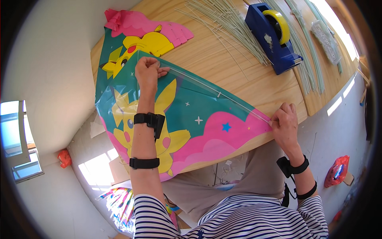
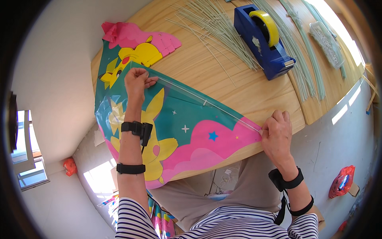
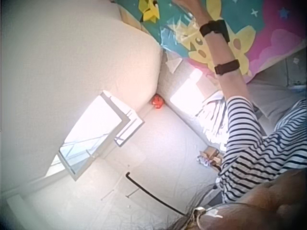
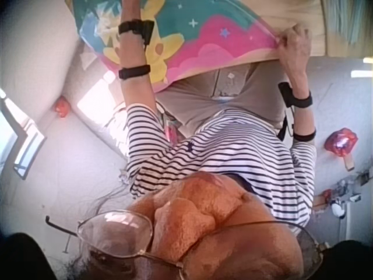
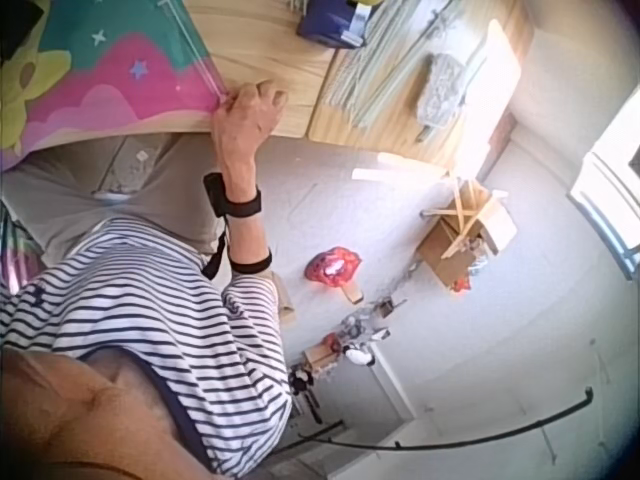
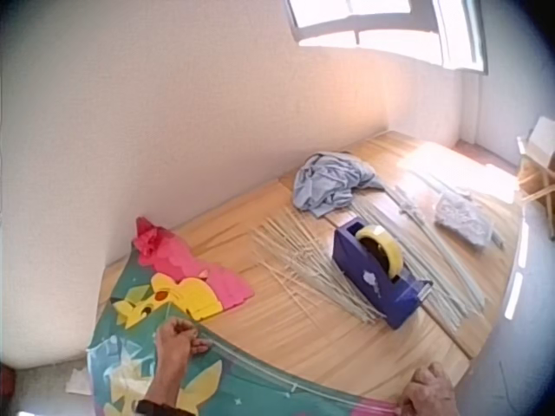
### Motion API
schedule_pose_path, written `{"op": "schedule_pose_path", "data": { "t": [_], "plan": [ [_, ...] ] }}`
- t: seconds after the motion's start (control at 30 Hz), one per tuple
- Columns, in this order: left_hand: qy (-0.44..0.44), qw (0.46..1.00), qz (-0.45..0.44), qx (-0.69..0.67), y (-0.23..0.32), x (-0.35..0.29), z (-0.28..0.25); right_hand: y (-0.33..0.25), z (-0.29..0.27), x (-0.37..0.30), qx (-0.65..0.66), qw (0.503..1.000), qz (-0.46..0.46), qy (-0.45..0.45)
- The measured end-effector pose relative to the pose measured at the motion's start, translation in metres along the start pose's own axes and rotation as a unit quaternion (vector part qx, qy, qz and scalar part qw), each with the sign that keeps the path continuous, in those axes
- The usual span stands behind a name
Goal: Assembling a plastic kite by inserting support rods and securing them with adhesive tape.
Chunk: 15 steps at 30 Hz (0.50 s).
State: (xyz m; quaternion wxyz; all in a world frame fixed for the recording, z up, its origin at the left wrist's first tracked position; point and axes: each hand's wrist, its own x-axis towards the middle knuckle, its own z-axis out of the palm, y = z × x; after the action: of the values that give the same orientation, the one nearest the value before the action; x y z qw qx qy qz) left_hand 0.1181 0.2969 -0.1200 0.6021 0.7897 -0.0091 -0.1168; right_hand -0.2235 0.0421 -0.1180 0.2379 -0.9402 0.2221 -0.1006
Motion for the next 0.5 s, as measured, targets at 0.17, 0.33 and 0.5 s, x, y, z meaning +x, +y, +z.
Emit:
{"op": "schedule_pose_path", "data": {
  "t": [0.17, 0.33, 0.5],
  "plan": [
    [-0.007, 1.0, 0.005, 0.009, -0.0014, 0.0003, 0.0008, 0.0005, 0.0004, -0.0008, -0.014, 1.0, -0.008, 0.003],
    [-0.005, 1.0, 0.006, 0.005, -0.0057, 0.0023, -0.0001, -0.0014, -0.0009, -0.0024, -0.015, 1.0, -0.016, 0.006],
    [0.0, 1.0, 0.009, -0.007, -0.0061, 0.0025, -0.0002, -0.0018, 0.0005, -0.003, -0.014, 1.0, -0.005, -0.001]
  ]
}}
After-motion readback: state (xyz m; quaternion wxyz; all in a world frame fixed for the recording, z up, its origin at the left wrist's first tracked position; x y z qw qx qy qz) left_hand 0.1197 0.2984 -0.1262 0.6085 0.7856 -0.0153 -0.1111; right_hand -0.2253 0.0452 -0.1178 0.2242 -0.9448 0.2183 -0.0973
